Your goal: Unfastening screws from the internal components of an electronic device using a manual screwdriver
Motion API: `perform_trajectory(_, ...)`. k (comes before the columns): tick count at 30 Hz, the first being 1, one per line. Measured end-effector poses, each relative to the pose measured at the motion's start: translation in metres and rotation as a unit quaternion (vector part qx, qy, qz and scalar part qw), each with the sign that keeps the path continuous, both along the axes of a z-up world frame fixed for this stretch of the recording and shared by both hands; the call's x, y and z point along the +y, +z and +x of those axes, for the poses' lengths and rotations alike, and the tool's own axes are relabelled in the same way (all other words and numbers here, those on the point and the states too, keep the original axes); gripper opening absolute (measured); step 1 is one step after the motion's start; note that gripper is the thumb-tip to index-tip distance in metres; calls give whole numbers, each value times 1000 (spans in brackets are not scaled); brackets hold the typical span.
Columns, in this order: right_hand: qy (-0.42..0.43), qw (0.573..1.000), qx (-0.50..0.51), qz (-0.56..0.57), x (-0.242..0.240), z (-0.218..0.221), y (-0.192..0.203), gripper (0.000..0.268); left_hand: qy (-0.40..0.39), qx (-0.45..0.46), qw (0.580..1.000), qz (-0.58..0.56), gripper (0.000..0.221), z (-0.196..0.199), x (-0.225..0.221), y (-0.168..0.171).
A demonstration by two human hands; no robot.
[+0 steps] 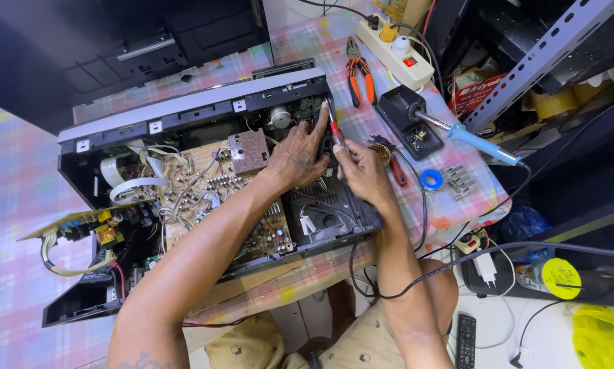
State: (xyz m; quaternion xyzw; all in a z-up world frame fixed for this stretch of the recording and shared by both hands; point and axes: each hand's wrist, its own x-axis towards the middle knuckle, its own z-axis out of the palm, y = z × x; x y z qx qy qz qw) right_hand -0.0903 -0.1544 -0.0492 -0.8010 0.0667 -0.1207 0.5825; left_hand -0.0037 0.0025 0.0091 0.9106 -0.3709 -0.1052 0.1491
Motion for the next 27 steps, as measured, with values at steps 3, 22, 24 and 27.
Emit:
perform_trajectory(3, -11, 999, 0, -35, 2, -11, 21, 35, -3, -3, 1000, -3, 93, 2, -1, -5)
perform_trajectory(22, -3, 998, 0, -56, 6, -2, 3, 33, 7, 14, 1000, -23, 93, 8, 0, -12)
perform_trajectory(24, 16, 999, 24, -23, 7, -1, 4, 35, 7, 17, 999, -30, 92, 8, 1, -11)
perform_trajectory(27, 29, 998, 41, -34, 9, -3, 9, 36, 8, 18, 999, -27, 92, 9, 1, -14)
